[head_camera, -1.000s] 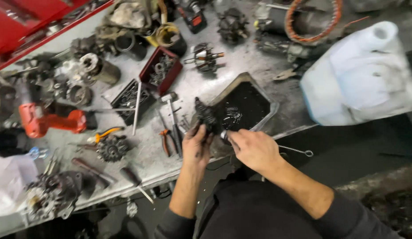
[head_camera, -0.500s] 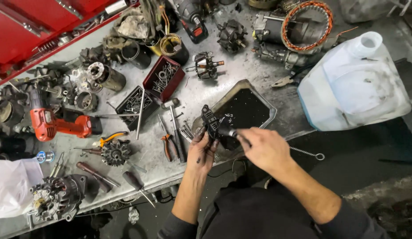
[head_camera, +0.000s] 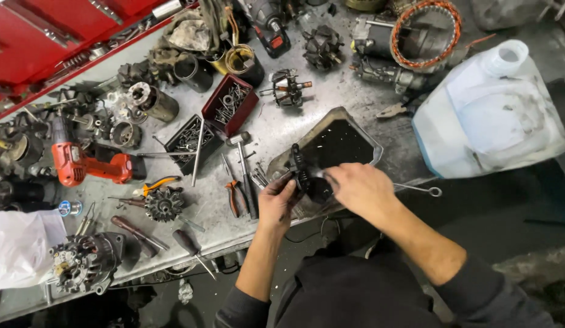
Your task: The person pours a cleaning liquid from a white plastic jug into a metal tray containing a mechanical part. They then use a brush to scrub the part thoroughly while it is submerged in the liquid, rotating it to clean different sides.
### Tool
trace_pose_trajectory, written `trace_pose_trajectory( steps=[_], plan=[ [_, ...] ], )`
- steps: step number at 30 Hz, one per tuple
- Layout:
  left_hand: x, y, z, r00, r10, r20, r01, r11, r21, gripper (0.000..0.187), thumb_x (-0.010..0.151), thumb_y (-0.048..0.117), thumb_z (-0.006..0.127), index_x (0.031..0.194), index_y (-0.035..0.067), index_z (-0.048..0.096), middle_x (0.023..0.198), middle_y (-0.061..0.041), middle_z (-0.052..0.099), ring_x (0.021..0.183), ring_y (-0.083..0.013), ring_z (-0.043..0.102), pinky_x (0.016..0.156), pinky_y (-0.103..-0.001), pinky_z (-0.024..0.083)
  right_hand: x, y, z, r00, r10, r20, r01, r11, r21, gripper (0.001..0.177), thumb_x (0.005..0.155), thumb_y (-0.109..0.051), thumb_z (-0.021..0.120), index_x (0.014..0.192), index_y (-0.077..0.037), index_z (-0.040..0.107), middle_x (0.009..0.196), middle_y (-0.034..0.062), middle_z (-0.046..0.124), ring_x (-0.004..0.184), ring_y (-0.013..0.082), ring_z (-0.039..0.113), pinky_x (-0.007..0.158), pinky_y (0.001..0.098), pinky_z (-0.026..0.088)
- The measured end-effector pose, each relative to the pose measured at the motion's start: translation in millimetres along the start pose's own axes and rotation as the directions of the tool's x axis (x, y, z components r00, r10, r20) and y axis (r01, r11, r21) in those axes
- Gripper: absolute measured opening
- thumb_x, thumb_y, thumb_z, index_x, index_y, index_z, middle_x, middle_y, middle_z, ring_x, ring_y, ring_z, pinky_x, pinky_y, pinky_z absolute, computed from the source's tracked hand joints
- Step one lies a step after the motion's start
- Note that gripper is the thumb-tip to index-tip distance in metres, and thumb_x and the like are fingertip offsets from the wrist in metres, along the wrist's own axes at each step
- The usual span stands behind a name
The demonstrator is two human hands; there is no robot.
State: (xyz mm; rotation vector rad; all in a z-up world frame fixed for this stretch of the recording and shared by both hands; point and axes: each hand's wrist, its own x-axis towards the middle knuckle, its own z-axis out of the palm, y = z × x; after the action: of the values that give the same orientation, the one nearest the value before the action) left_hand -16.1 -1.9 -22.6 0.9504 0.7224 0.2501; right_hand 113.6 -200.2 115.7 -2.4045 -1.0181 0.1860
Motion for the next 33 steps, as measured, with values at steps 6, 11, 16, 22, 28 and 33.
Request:
trace_pose_trajectory(
  steps=[6, 11, 16, 22, 28, 33],
  plan=[
    [-29.4, 42.6, 19.5, 0.785, 0.572, 0.24, -0.504, 0.363, 0.784, 0.037, 0.088, 0.012, 0.082, 0.123, 0.003, 0.071, 0.112, -0.017, 0.076, 0.102, -0.0329, 0.074, 0.088, -0.039, 0.06, -6.7, 18.6, -14.0, 0.996, 0.078, -0.049, -0.078, 0.997, 0.016, 0.021, 0.092, -0.029, 0.065, 0.104, -0.018, 0.078, 0.096, 0.01, 0.076, 0.08, 0.0384, 0.072, 0.069, 0.05, 0.058],
    [-34.2, 49.0, 22.3, 0.672, 0.601, 0.433, -0.607, 0.112, 0.787, 0.045, 0.084, 0.011, 0.08, 0.127, 0.005, 0.067, 0.119, -0.02, 0.072, 0.109, -0.0382, 0.069, 0.091, -0.042, 0.057, 9.4, 22.9, -8.8, 0.992, 0.126, 0.016, -0.125, 0.989, -0.079, 0.021, 0.092, -0.028, 0.064, 0.104, -0.015, 0.077, 0.095, 0.0142, 0.075, 0.084, 0.0421, 0.071, 0.073, 0.0531, 0.057],
    [-34.6, 41.0, 14.5, 0.653, 0.632, 0.417, -0.618, 0.127, 0.776, 0.045, 0.083, 0.011, 0.082, 0.125, 0.004, 0.066, 0.121, -0.019, 0.071, 0.11, -0.037, 0.069, 0.091, -0.042, 0.058, 32.3, 28.8, 26.8, 0.934, 0.242, 0.261, -0.167, 0.946, -0.278, 0.018, 0.091, -0.025, 0.063, 0.096, -0.013, 0.077, 0.093, 0.0196, 0.074, 0.088, 0.0441, 0.071, 0.075, 0.0548, 0.058],
    [-37.9, 43.5, 9.6, 0.617, 0.66, 0.428, -0.66, 0.137, 0.739, 0.043, 0.081, 0.008, 0.083, 0.119, 0.001, 0.065, 0.119, -0.018, 0.071, 0.109, -0.0369, 0.07, 0.089, -0.04, 0.058, 35.7, 21.5, 24.3, 0.923, 0.262, 0.281, -0.18, 0.941, -0.287, 0.02, 0.09, -0.025, 0.063, 0.1, -0.014, 0.077, 0.094, 0.0206, 0.074, 0.091, 0.0449, 0.072, 0.076, 0.0564, 0.058],
    [-40.0, 52.1, 12.7, 0.616, 0.654, 0.44, -0.716, 0.231, 0.659, 0.034, 0.079, 0.002, 0.084, 0.109, 0.003, 0.069, 0.113, -0.012, 0.074, 0.106, -0.0305, 0.073, 0.091, -0.036, 0.06, 35.5, 50.0, 34.3, 0.935, 0.345, 0.078, -0.352, 0.928, 0.119, 0.034, 0.088, -0.032, 0.071, 0.114, -0.011, 0.077, 0.102, 0.0226, 0.075, 0.098, 0.0443, 0.07, 0.088, 0.0513, 0.056],
    [-37.0, 57.0, 21.5, 0.628, 0.636, 0.449, -0.731, 0.282, 0.622, 0.033, 0.076, 0.002, 0.086, 0.104, 0.004, 0.071, 0.107, -0.011, 0.074, 0.103, -0.0291, 0.072, 0.091, -0.036, 0.058, 27.1, 63.5, 44.4, 0.933, 0.318, 0.171, -0.361, 0.806, 0.469, 0.049, 0.081, -0.034, 0.082, 0.116, 0.001, 0.076, 0.1, 0.0166, 0.078, 0.091, 0.0297, 0.073, 0.082, 0.0383, 0.056]
  ],
)
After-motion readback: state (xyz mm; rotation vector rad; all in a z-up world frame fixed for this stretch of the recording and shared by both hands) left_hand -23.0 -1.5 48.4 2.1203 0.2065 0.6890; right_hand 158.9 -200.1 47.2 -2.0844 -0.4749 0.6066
